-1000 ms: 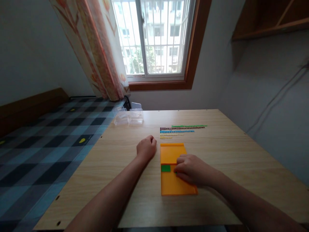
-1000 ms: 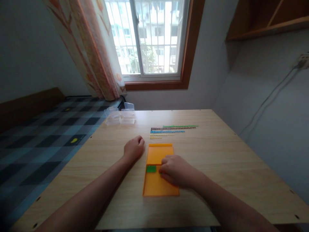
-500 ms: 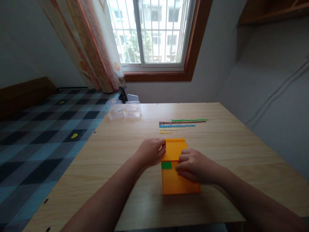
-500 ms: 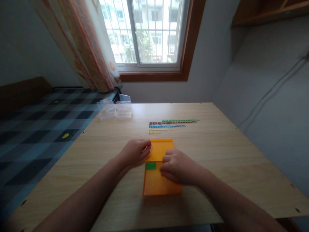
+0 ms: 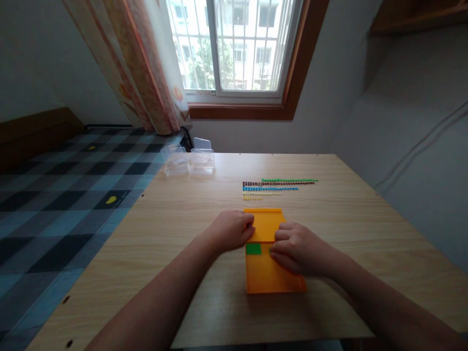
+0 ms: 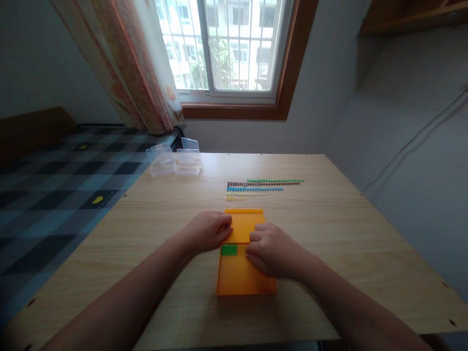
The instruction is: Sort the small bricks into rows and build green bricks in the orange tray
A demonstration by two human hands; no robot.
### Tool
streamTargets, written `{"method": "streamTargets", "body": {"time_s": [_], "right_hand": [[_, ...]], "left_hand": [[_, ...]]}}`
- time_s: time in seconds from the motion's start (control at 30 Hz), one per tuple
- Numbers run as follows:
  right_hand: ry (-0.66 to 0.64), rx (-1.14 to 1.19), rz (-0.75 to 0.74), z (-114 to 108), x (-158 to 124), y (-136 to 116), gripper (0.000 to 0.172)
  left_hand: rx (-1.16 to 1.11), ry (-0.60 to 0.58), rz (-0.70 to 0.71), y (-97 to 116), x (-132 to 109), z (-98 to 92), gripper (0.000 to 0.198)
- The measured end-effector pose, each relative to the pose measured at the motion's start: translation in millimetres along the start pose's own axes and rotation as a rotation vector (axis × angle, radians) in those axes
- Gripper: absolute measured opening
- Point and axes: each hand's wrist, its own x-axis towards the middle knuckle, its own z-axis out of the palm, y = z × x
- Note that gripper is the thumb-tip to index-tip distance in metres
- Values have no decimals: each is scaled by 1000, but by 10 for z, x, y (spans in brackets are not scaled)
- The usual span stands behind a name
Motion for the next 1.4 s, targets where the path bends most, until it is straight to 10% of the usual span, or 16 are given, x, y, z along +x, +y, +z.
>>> {"method": "streamTargets", "body": {"time_s": [1.0,1.4], "right_hand": [[-80,191,-55,-96,-75,15,10],[39,129,-73,-35,-35,-15,29]], "left_hand": [[36,45,33,-15,-2,34,18],[44,26,36,-15,-3,25,20]]}}
